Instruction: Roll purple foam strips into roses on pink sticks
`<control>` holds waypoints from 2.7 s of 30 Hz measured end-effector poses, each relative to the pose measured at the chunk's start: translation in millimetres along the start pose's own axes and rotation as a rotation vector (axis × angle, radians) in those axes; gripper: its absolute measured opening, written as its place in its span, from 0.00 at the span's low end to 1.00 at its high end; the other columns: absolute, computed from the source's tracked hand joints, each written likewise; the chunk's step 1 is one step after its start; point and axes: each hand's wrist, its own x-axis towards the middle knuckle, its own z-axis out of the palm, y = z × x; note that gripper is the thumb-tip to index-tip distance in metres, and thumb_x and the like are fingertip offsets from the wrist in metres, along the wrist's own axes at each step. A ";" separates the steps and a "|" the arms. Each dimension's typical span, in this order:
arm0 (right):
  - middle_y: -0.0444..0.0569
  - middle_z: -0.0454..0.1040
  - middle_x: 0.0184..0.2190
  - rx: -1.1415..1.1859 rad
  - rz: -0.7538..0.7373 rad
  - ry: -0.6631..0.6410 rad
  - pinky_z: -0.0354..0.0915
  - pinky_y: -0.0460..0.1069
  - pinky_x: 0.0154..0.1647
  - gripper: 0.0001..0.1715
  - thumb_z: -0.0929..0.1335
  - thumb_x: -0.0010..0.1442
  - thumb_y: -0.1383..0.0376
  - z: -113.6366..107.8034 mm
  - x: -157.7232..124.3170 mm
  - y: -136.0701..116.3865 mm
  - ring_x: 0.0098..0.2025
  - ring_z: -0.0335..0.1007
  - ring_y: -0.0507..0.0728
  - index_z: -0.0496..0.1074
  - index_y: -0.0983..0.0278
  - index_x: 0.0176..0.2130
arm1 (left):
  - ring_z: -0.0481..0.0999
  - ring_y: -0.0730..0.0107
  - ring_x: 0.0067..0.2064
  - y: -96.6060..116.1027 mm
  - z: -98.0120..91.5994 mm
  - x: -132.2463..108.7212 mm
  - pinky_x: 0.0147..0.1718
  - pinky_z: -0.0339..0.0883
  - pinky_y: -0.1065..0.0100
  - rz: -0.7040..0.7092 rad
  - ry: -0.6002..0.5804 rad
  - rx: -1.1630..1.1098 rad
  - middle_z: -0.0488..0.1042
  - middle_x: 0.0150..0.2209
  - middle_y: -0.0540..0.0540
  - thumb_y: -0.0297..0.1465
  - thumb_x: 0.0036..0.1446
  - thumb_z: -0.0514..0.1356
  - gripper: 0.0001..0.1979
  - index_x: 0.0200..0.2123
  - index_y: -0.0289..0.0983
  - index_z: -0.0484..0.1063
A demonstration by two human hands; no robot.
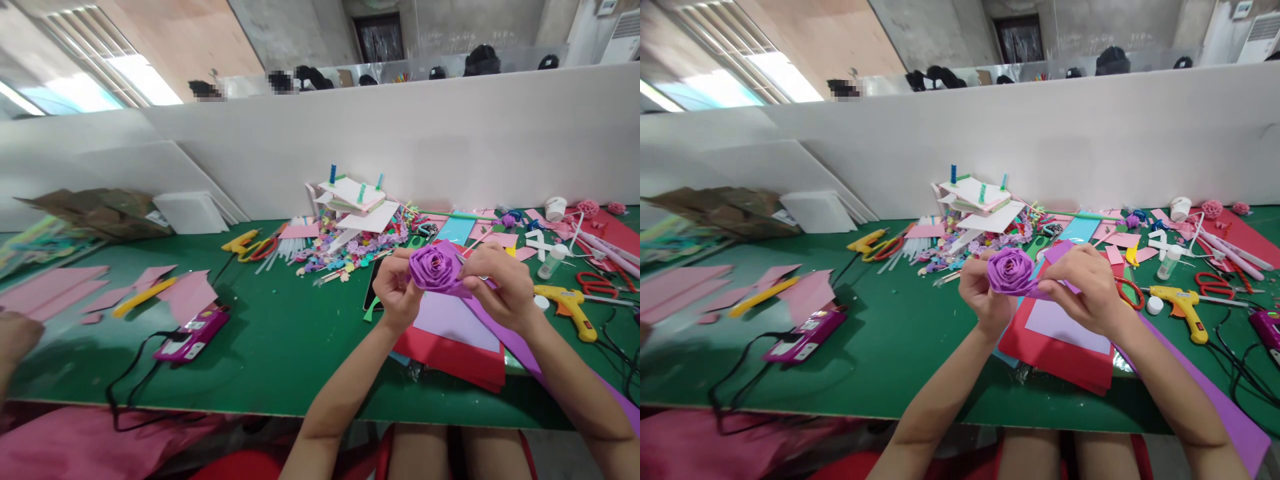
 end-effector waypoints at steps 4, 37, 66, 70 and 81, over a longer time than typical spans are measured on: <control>0.42 0.74 0.24 0.001 0.242 0.026 0.60 0.47 0.29 0.10 0.65 0.65 0.65 5.6 -2.2 -7.4 0.26 0.67 0.50 0.69 0.61 0.31 | 0.66 0.78 0.26 -0.6 -0.5 -1.8 0.27 0.59 0.73 0.000 -0.002 0.019 0.67 0.25 0.53 0.38 0.57 0.62 0.12 0.29 0.37 0.67; 0.46 0.76 0.32 0.289 0.218 0.082 0.69 0.52 0.38 0.06 0.68 0.59 0.68 10.2 -11.1 -8.7 0.34 0.72 0.54 0.71 0.58 0.38 | 0.72 0.75 0.27 10.5 9.0 2.2 0.27 0.67 0.73 -0.139 -0.071 -0.157 0.73 0.26 0.52 0.36 0.52 0.67 0.09 0.31 0.40 0.71; 0.43 0.72 0.31 0.397 0.430 0.191 0.67 0.49 0.37 0.05 0.71 0.58 0.66 15.8 -15.2 5.1 0.34 0.69 0.52 0.69 0.58 0.35 | 0.74 0.77 0.27 10.9 16.3 3.7 0.25 0.68 0.76 -0.268 -0.181 -0.184 0.74 0.31 0.49 0.39 0.49 0.69 0.16 0.38 0.37 0.73; 0.42 0.72 0.30 0.396 0.435 0.176 0.67 0.49 0.37 0.05 0.71 0.57 0.65 16.9 -16.0 5.9 0.34 0.69 0.52 0.69 0.58 0.35 | 0.65 0.85 0.16 10.0 15.0 1.2 0.13 0.60 0.80 -0.294 -0.160 -0.176 0.70 0.25 0.54 0.40 0.53 0.66 0.13 0.34 0.36 0.73; 0.41 0.74 0.29 0.208 0.361 0.164 0.68 0.49 0.36 0.05 0.71 0.57 0.67 16.2 -12.4 4.9 0.33 0.71 0.52 0.70 0.59 0.34 | 0.68 0.83 0.17 16.1 14.1 3.5 0.15 0.63 0.80 -0.288 -0.029 -0.045 0.72 0.22 0.53 0.34 0.54 0.66 0.10 0.26 0.35 0.73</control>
